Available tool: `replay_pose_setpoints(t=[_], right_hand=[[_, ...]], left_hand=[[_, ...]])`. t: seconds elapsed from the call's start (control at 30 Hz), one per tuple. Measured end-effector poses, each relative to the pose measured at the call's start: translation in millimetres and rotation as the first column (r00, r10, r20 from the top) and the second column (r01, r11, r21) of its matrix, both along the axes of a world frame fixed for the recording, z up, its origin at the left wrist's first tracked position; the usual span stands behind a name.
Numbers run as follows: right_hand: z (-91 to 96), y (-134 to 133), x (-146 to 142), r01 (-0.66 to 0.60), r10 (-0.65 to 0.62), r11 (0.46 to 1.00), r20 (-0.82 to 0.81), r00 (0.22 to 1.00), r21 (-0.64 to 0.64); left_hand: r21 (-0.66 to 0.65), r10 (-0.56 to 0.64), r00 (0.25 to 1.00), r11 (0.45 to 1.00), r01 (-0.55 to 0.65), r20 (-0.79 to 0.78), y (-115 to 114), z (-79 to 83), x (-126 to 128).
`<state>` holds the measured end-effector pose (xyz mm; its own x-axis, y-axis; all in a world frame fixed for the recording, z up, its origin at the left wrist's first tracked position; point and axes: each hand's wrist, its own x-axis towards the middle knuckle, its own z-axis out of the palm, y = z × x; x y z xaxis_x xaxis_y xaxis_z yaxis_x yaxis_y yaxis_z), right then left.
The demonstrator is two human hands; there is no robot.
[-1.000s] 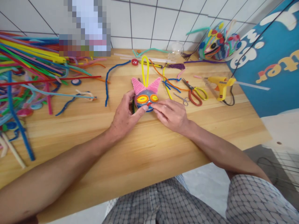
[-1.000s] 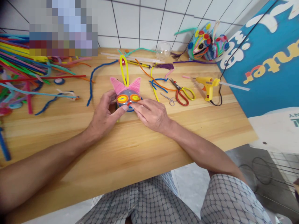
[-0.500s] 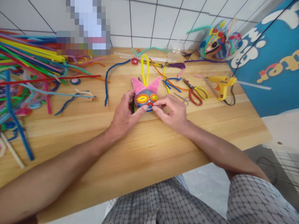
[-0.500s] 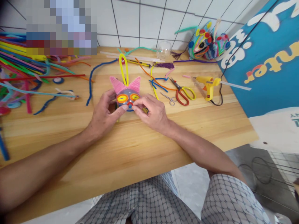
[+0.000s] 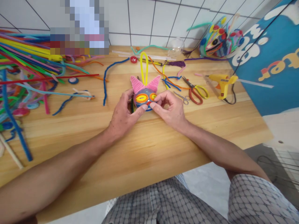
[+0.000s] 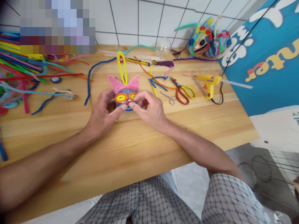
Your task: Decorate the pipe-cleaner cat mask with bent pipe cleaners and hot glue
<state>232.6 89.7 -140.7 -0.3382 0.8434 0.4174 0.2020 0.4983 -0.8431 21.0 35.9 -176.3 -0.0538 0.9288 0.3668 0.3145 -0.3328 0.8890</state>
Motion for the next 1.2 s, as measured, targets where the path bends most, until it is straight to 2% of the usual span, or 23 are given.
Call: replay_pose_setpoints(t=[0.13,0.23,0.43,0.53,0.7,0.83,1.0,1.2], right_hand=[[-2.3,0,-1,-0.018,0.016,0.993,-0.019,1.000,-0.119],[-5.6,1,-1,-0.030,0.023,0.988,-0.051,0.998,-0.152],[-6.6,0,4,0.089,-0.087,0.996,0.035,0.996,-0.032],[-10.8,-1,7,0.105,-0.103,0.994,0.074,0.992,-0.023],[-20.9,3,6,0.056,-0.051,0.985,0.034,0.998,-0.166],[-20.0,7,4,0.001,-0.004,0.962,-0.012,1.000,-0.275],[-15.6,6,3,-0.028,0.018,0.952,-0.035,0.999,-0.305],[-21.8,4,-1,-0.003,-0.019,0.952,-0.067,0.998,-0.306]], left_hand=[[-0.010,0.001,1.000,1.000,-0.001,-0.006,0,0.7,0],[-0.006,0.000,1.000,1.000,0.000,0.000,0,1.3,1],[0.017,0.007,1.000,1.000,-0.007,-0.004,0,1.1,1],[0.028,0.001,1.000,1.000,-0.001,0.008,1,0.3,1],[0.018,-0.009,0.999,1.000,0.009,0.038,1,-3.1,2],[0.031,-0.006,0.999,1.000,0.005,0.051,2,-5.7,3],[0.034,-0.014,0.999,0.999,0.012,0.048,2,-7.1,3],[0.025,-0.018,0.999,1.000,0.017,0.042,1,-6.2,1]])
